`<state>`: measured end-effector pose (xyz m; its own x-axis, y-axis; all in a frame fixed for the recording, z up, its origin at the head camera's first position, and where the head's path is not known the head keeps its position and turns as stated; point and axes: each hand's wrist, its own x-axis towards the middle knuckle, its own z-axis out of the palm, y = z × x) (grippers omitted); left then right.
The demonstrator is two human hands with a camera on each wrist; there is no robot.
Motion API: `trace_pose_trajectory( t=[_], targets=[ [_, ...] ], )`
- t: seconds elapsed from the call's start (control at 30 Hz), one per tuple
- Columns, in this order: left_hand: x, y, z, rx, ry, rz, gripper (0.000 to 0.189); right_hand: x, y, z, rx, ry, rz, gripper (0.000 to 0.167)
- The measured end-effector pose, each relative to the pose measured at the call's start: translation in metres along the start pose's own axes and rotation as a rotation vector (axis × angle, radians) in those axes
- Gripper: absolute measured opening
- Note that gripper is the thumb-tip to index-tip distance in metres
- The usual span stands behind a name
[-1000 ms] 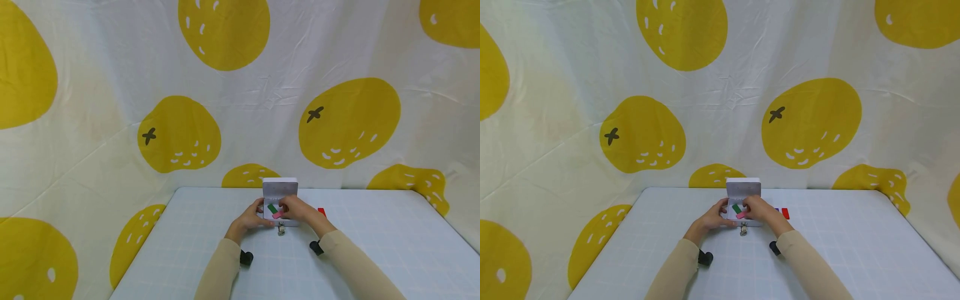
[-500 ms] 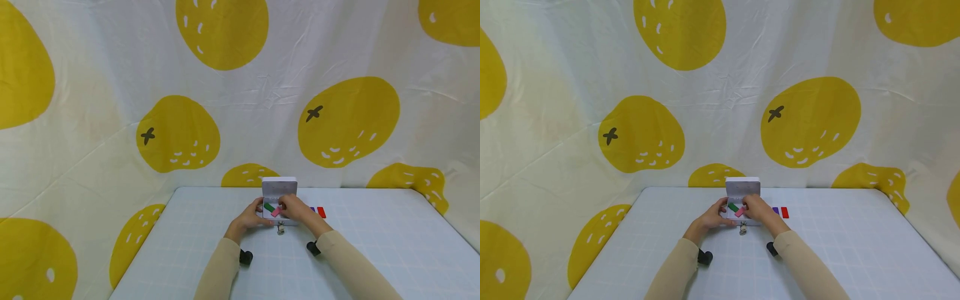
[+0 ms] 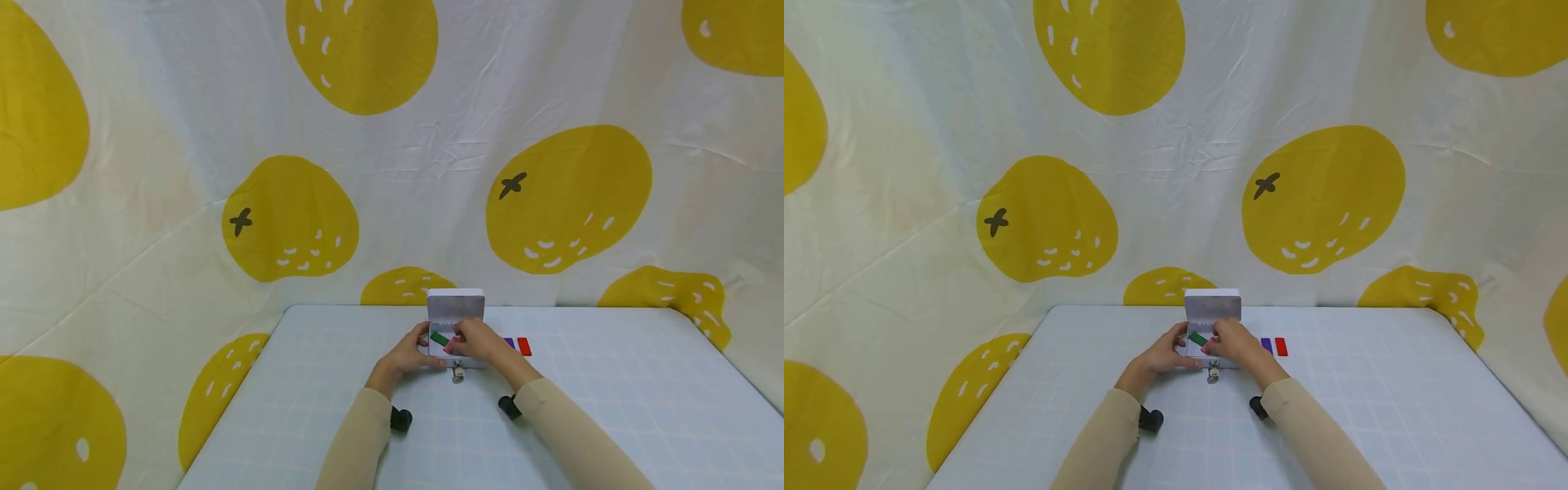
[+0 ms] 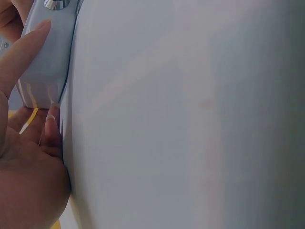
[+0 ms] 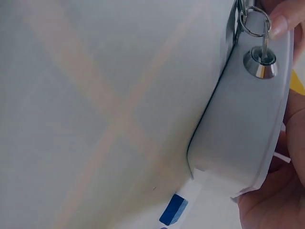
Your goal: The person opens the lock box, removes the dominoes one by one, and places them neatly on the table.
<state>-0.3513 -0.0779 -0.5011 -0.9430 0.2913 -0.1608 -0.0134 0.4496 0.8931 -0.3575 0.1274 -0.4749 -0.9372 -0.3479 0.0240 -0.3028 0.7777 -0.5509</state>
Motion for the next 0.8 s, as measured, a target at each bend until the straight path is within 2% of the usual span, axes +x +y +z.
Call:
trace_pose_trajectory(
  t=[0.13, 0.33, 0.67, 0.8],
  targets=[
    [0.0002, -0.0008, -0.0007, 0.010, -0.001, 0.005, 0.095, 0.0025, -0.0006, 0.0042, -0.030, 0.017, 0.029, 0.027],
    [0.0010, -0.0015, -0.0014, 0.019, -0.006, 0.031, 0.094, 0.0034, -0.0015, 0.0077, -0.064, 0.027, 0.039, 0.026],
    [0.0001, -0.0004, -0.0010, 0.007, -0.006, 0.025, 0.095, -0.0009, -0.0034, 0.0060, 0.017, 0.025, 0.015, 0.036],
    [-0.0003, 0.0001, -0.0006, 0.003, -0.008, 0.023, 0.094, 0.0004, -0.0025, 0.0085, 0.006, 0.045, 0.026, 0.035]
  ],
)
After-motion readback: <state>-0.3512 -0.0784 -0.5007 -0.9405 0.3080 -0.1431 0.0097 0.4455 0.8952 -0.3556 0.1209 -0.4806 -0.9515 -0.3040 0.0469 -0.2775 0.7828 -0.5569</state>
